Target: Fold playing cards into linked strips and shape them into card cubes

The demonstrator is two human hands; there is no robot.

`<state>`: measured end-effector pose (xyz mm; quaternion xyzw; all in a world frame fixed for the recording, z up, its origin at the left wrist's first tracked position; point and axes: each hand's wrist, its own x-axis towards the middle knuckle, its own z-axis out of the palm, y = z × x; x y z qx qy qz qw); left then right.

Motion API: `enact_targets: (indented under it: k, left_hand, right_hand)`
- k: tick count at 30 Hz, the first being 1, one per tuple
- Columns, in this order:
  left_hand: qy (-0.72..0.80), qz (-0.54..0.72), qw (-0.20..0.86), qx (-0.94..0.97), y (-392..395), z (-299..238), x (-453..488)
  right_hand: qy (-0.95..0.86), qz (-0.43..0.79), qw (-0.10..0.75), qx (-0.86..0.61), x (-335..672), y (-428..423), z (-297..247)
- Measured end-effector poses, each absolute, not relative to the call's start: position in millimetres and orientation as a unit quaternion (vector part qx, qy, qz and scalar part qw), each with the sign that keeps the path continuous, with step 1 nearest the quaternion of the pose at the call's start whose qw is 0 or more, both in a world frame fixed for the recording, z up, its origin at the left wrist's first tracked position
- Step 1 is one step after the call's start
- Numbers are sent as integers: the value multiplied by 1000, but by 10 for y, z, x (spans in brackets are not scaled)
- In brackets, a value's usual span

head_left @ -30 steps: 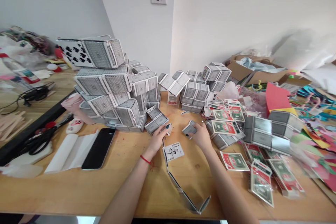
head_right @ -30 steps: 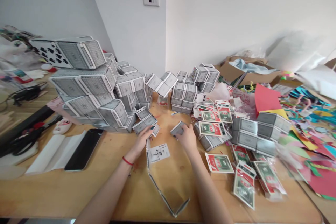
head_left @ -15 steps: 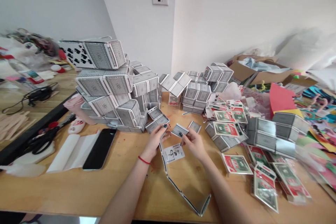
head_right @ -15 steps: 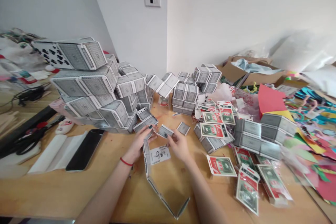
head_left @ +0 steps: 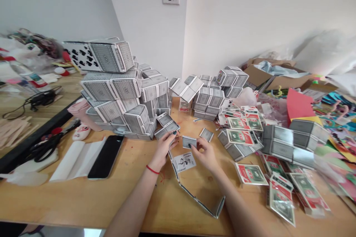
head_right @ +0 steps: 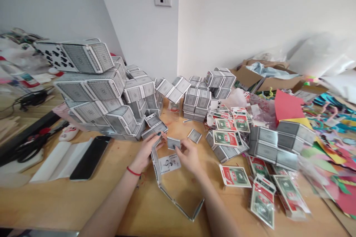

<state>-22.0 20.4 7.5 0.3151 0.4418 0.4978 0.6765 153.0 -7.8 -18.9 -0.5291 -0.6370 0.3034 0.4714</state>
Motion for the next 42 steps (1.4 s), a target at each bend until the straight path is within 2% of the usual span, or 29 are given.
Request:
enact_targets:
  k: [10, 23, 42]
  left_hand:
    - [450, 503, 672, 305, 196, 80, -207]
    - [451, 504, 670, 305, 191, 112, -214]
    - [440, 508, 676, 302, 201, 100, -231]
  right_hand:
    - [-585, 406, 511, -481, 1458, -85, -233]
    - [-639, 301, 470, -528, 1468, -111, -270]
    - [-655, 273, 452, -541, 1487, -144, -270]
